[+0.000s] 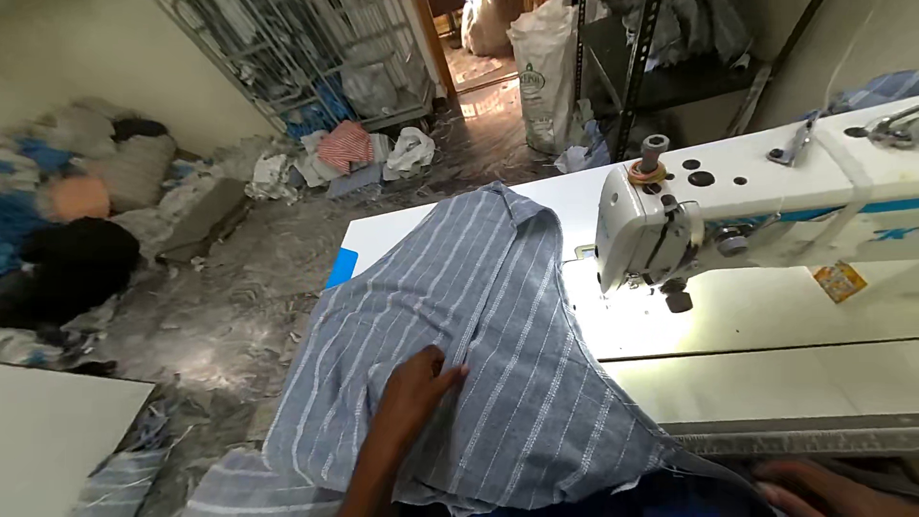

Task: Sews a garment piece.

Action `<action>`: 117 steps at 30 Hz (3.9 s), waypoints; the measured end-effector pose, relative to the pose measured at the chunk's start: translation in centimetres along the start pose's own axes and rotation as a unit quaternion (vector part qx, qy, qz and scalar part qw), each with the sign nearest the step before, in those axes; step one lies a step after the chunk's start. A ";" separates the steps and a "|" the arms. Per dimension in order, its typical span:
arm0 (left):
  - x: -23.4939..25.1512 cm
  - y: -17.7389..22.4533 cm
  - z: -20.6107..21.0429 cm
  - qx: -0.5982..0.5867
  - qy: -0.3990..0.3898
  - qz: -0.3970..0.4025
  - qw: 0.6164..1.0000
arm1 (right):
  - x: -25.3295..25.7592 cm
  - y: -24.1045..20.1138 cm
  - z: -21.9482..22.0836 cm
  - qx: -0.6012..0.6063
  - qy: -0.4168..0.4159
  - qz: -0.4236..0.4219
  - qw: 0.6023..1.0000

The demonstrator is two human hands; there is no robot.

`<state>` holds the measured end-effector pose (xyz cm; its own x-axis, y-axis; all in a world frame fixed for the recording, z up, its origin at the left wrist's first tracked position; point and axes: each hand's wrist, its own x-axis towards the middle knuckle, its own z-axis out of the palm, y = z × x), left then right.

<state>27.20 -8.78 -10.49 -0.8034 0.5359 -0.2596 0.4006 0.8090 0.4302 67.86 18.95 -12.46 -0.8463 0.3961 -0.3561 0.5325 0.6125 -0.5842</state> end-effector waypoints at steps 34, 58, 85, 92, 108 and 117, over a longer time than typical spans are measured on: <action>8.4 16.0 13.4 0.151 0.080 0.308 0.936 | 10.1 -5.8 5.2 -0.142 0.267 -0.083 0.950; -1.5 -9.4 0.9 0.168 0.139 -0.048 0.975 | 14.4 -8.6 4.1 -0.226 0.229 -0.145 0.936; -2.3 12.3 2.3 -0.216 -0.083 0.412 0.881 | 7.4 -12.5 0.8 0.322 0.047 -0.247 0.913; 7.3 10.7 -4.6 0.034 0.046 0.330 0.942 | 6.8 -8.0 3.6 0.289 0.126 -0.116 0.942; -2.6 13.9 14.6 0.122 0.170 0.207 0.956 | 12.2 -8.6 2.9 -0.056 0.081 0.040 0.994; 7.1 15.0 13.0 0.156 0.082 0.309 0.934 | 11.2 -4.9 5.7 -0.137 0.304 -0.187 0.924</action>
<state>33.22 10.29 -17.09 -0.4219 0.9007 0.1034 0.8993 0.4012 0.1741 55.68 16.49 -17.71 -0.8521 0.3814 0.3584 0.2573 0.9016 -0.3479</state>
